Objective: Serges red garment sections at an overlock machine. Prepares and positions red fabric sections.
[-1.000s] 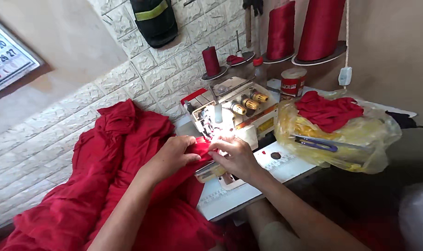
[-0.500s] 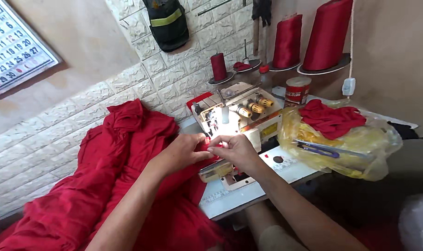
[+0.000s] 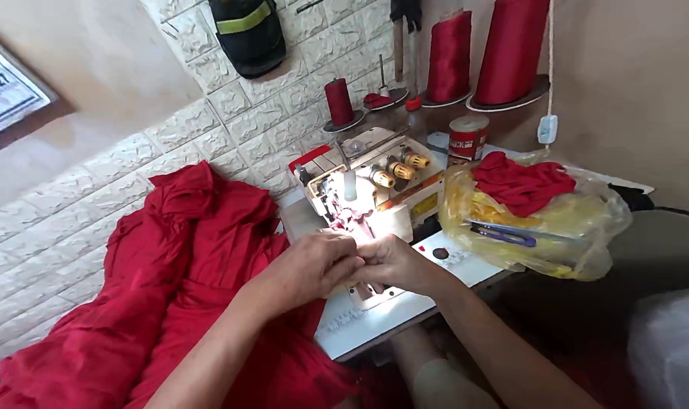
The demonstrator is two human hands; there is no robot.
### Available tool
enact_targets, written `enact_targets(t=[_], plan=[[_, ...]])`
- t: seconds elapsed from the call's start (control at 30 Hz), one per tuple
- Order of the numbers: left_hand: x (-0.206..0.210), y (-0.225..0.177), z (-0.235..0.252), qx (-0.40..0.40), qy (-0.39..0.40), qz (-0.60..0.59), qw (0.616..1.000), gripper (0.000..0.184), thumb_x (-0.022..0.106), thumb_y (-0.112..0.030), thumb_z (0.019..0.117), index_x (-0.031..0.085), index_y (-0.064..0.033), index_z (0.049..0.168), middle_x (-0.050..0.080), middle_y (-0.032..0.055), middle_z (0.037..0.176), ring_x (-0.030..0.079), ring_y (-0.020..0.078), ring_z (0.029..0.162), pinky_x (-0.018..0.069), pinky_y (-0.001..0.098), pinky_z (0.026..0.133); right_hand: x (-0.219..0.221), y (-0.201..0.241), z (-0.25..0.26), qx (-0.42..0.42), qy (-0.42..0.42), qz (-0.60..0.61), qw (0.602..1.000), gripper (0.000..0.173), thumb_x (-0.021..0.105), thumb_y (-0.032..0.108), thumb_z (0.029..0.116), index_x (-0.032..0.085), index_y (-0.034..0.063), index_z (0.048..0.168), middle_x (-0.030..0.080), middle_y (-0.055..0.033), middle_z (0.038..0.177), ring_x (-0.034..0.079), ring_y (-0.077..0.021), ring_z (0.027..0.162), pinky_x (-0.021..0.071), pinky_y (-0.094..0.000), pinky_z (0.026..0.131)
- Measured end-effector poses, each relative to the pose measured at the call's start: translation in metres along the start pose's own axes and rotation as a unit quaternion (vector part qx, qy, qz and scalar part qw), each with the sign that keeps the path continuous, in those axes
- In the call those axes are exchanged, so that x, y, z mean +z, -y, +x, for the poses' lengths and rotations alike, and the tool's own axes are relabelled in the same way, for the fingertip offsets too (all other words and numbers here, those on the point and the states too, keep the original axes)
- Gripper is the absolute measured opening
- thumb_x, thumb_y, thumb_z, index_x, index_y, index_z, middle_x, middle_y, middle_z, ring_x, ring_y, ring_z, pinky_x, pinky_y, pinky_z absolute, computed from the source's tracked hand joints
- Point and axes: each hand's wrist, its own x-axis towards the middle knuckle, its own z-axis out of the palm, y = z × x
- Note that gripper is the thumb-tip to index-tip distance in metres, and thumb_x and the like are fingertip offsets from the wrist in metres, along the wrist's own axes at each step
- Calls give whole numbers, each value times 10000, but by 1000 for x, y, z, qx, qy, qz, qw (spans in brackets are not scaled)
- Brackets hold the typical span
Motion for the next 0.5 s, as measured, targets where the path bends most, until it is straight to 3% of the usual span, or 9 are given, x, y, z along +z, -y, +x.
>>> enact_targets(t=[0.1,0.17,0.3,0.37,0.43,0.5], plan=[[-5,24,1,-25,64,35,997,346,564,-347,1021,726,-42,1032,705,88,958,664,201,934,532,381,836,0,-14,-12,22,-12,41,999,99,681,157,975,732,75,995,671,104,701,550,52,525,469,-127,494],[-4,43,-1,-19,52,77,996,303,593,-312,1004,757,-58,1001,719,73,942,654,233,920,521,421,806,4,-19,-16,28,-38,48,998,119,657,170,991,735,80,997,654,105,686,540,48,519,466,-131,495],[-2,30,0,-5,57,-27,998,280,576,-264,1028,746,-56,950,702,32,882,632,99,856,495,270,795,6,-20,-17,5,-47,42,998,114,651,156,996,724,69,999,658,108,712,533,62,533,454,-118,499],[-2,23,2,-10,72,-52,996,302,556,-287,1045,726,-56,952,691,37,890,634,77,850,505,245,790,5,-19,-16,-2,-40,39,998,109,647,150,998,715,65,1008,665,104,735,537,64,547,450,-113,505],[-2,29,2,-19,68,-6,998,335,543,-337,1031,736,-72,960,693,40,898,646,111,849,522,295,758,5,-18,-15,7,-39,26,999,122,647,170,1004,708,64,1007,668,98,744,540,62,554,451,-113,505],[-6,39,1,-45,62,85,993,310,545,-328,985,737,-88,948,682,55,893,664,209,870,540,425,729,6,-17,-14,12,-44,19,999,134,645,178,1006,705,58,1014,667,93,745,541,60,550,455,-117,503]])
